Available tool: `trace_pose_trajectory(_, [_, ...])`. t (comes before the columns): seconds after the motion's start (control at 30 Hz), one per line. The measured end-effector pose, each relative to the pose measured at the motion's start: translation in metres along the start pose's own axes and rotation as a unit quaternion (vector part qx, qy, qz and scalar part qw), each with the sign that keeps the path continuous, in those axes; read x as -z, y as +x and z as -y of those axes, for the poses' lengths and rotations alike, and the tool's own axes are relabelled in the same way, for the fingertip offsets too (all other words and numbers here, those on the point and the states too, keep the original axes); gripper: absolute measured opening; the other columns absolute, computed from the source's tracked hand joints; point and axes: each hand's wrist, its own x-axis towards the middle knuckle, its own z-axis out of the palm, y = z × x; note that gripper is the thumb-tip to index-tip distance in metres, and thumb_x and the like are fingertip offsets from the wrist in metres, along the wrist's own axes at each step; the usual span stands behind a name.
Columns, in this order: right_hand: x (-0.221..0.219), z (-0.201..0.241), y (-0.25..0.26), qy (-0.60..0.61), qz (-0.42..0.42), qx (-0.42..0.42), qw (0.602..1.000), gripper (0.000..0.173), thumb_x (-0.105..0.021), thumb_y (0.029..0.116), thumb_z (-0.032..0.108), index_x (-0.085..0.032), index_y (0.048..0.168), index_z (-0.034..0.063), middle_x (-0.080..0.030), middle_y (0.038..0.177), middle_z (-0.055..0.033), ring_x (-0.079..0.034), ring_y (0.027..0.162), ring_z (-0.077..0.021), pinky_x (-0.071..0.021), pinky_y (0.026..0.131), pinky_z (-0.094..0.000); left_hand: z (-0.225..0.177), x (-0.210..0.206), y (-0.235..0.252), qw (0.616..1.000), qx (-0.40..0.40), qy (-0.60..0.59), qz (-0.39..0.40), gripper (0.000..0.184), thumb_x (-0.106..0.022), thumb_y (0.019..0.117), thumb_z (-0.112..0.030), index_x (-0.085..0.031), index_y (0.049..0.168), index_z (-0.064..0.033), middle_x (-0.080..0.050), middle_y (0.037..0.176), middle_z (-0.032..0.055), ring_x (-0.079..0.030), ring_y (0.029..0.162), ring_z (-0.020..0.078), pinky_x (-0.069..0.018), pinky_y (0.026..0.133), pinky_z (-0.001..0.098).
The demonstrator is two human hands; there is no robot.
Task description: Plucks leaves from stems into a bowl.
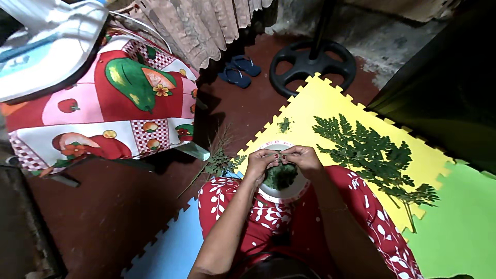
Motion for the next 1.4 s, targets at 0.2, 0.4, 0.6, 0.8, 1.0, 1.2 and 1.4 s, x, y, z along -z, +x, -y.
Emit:
trace_pose_trajectory(0.2, [0.000, 0.000, -0.001, 0.005, -0.004, -0.008, 1.000, 0.011, -0.062, 0.0895, -0.015, -0.068, 0.096, -0.0083, -0.070, 0.078, -0.0030, -0.067, 0.067, -0.0056, -0.0590, 0.070, -0.0228, 0.001, 0.000, -0.002, 1.000, 0.013, -0.021, -0.008, 0.006, -0.060, 0.0943, 0.011, -0.064, 0.099, 0.0076, -0.066, 0.081, 0.0036, -0.065, 0.068, 0.0066, -0.0579, 0.070, 0.0217])
trace_pose_trajectory(0.4, [0.001, 0.002, -0.001, -0.004, 0.003, -0.020, 1.000, 0.011, -0.061, 0.0897, -0.015, -0.068, 0.096, -0.0089, -0.070, 0.078, -0.0036, -0.067, 0.067, -0.0058, -0.0588, 0.070, -0.0226, 0.005, 0.000, -0.003, 0.999, 0.020, -0.029, -0.013, 0.006, -0.060, 0.0947, 0.010, -0.063, 0.099, 0.0078, -0.067, 0.083, 0.0039, -0.065, 0.070, 0.0066, -0.0578, 0.071, 0.0217])
trace_pose_trajectory(0.6, [0.002, 0.001, -0.001, -0.011, 0.003, -0.023, 1.000, 0.010, -0.062, 0.0899, -0.014, -0.068, 0.097, -0.0098, -0.070, 0.080, -0.0053, -0.067, 0.067, -0.0063, -0.0591, 0.071, -0.0231, 0.007, 0.000, -0.002, 0.999, 0.024, -0.041, -0.022, 0.007, -0.059, 0.0947, 0.011, -0.063, 0.100, 0.0074, -0.066, 0.083, 0.0037, -0.064, 0.070, 0.0065, -0.0576, 0.071, 0.0215])
trace_pose_trajectory(0.8, [-0.001, -0.002, 0.000, -0.020, 0.002, -0.012, 1.000, 0.011, -0.063, 0.0891, -0.014, -0.069, 0.096, -0.0087, -0.071, 0.080, -0.0048, -0.067, 0.068, -0.0051, -0.0587, 0.071, -0.0222, 0.008, -0.003, 0.001, 1.000, -0.001, 0.005, 0.029, 0.013, -0.061, 0.0954, 0.009, -0.062, 0.108, 0.0100, -0.071, 0.091, 0.0086, -0.069, 0.075, 0.0094, -0.0594, 0.076, 0.0251])
trace_pose_trajectory(1.0, [0.003, -0.003, 0.001, -0.013, 0.000, -0.002, 1.000, 0.011, -0.062, 0.0882, -0.015, -0.069, 0.094, -0.0082, -0.070, 0.078, -0.0038, -0.067, 0.067, -0.0052, -0.0590, 0.070, -0.0224, 0.007, -0.003, 0.002, 1.000, 0.008, -0.001, 0.002, 0.007, -0.060, 0.0952, 0.010, -0.063, 0.101, 0.0079, -0.068, 0.088, 0.0061, -0.065, 0.072, 0.0067, -0.0574, 0.072, 0.0220])
trace_pose_trajectory(1.2, [0.003, 0.001, -0.001, -0.018, 0.002, -0.020, 1.000, 0.010, -0.063, 0.0895, -0.014, -0.069, 0.096, -0.0089, -0.070, 0.078, -0.0042, -0.067, 0.067, -0.0055, -0.0592, 0.071, -0.0227, 0.006, -0.001, 0.000, 0.999, 0.023, -0.025, -0.001, 0.008, -0.059, 0.0955, 0.010, -0.062, 0.101, 0.0066, -0.067, 0.084, 0.0037, -0.065, 0.072, 0.0067, -0.0579, 0.073, 0.0218])
trace_pose_trajectory(1.4, [0.016, 0.006, -0.001, -0.015, -0.041, -0.033, 0.999, 0.011, -0.060, 0.0917, -0.013, -0.067, 0.101, -0.0105, -0.068, 0.081, -0.0055, -0.066, 0.068, -0.0067, -0.0586, 0.071, -0.0233, 0.008, 0.016, 0.003, 0.997, 0.027, -0.061, -0.034, 0.008, -0.056, 0.0967, 0.011, -0.061, 0.101, 0.0054, -0.064, 0.081, 0.0021, -0.063, 0.069, 0.0059, -0.0570, 0.071, 0.0208])
